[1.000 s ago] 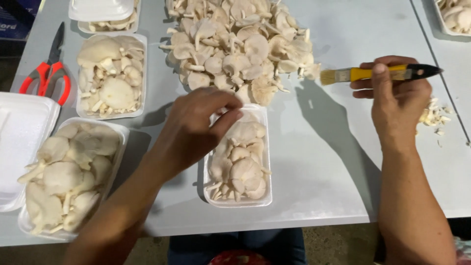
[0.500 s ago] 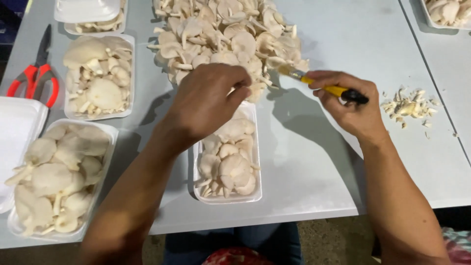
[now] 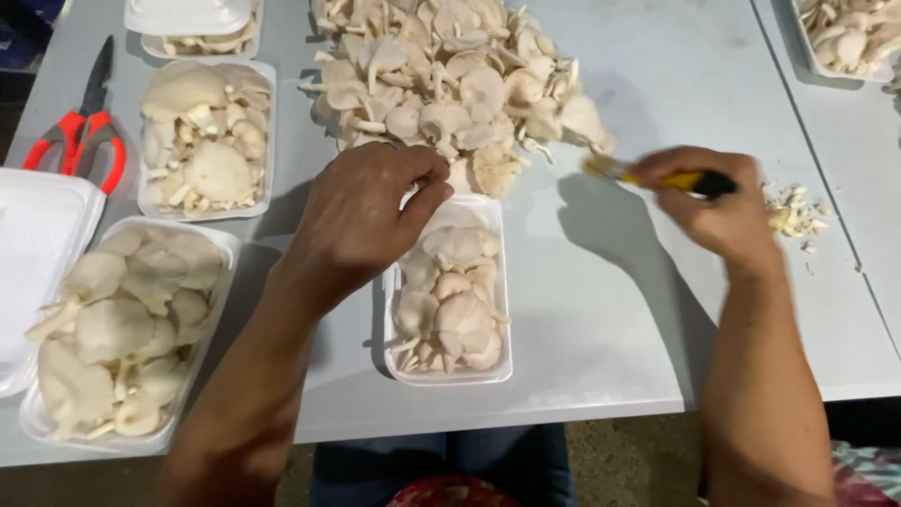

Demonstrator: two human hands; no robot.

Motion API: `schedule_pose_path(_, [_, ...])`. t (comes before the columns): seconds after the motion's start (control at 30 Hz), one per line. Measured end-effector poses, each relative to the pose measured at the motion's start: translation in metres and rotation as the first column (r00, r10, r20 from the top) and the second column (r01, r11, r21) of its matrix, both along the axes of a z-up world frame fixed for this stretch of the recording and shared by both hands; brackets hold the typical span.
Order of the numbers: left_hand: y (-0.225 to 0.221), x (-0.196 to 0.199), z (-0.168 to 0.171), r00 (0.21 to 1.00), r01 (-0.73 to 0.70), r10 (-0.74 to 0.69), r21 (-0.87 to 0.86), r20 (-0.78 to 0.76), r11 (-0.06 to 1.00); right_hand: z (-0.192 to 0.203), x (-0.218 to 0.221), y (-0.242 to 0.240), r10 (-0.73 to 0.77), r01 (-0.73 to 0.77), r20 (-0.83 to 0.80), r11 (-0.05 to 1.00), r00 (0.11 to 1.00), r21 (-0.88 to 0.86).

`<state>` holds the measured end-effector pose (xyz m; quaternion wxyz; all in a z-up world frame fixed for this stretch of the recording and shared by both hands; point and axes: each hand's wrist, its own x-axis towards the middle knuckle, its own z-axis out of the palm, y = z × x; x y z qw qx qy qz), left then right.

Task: Cleaning oyster mushrooms with a paintbrush and arranging them into foam trays for packaging.

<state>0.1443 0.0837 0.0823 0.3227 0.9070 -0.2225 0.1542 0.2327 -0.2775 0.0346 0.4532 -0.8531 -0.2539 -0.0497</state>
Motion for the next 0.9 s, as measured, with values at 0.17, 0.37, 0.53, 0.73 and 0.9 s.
schedule_pose_path(0.17, [-0.014,0.026,0.000,0.998,0.022,-0.016,0.090,-0.068,0.996,0.038,-0.028,-0.027,-0.320,0.314,-0.072,0.945,0.945,-0.091])
schedule_pose_path(0.37, [-0.095,0.104,-0.015,0.979,0.152,-0.110,0.256,-0.170,0.955,0.033,-0.027,-0.044,-0.393,0.390,0.036,0.919,0.919,0.057])
schedule_pose_path(0.53, [-0.152,0.194,-0.118,0.922,0.183,-0.359,0.652,0.146,0.736,0.027,-0.015,-0.044,-0.425,0.416,0.117,0.905,0.898,0.095])
schedule_pose_path(0.73, [-0.167,0.204,-0.121,0.954,0.125,-0.295,0.825,0.052,0.552,0.022,-0.002,-0.017,-0.392,0.432,-0.189,0.856,0.900,0.285])
schedule_pose_path(0.9, [-0.140,0.183,-0.075,0.963,0.204,-0.257,0.850,-0.084,0.486,-0.006,0.022,-0.059,-0.543,0.567,-0.168,0.798,0.823,0.202])
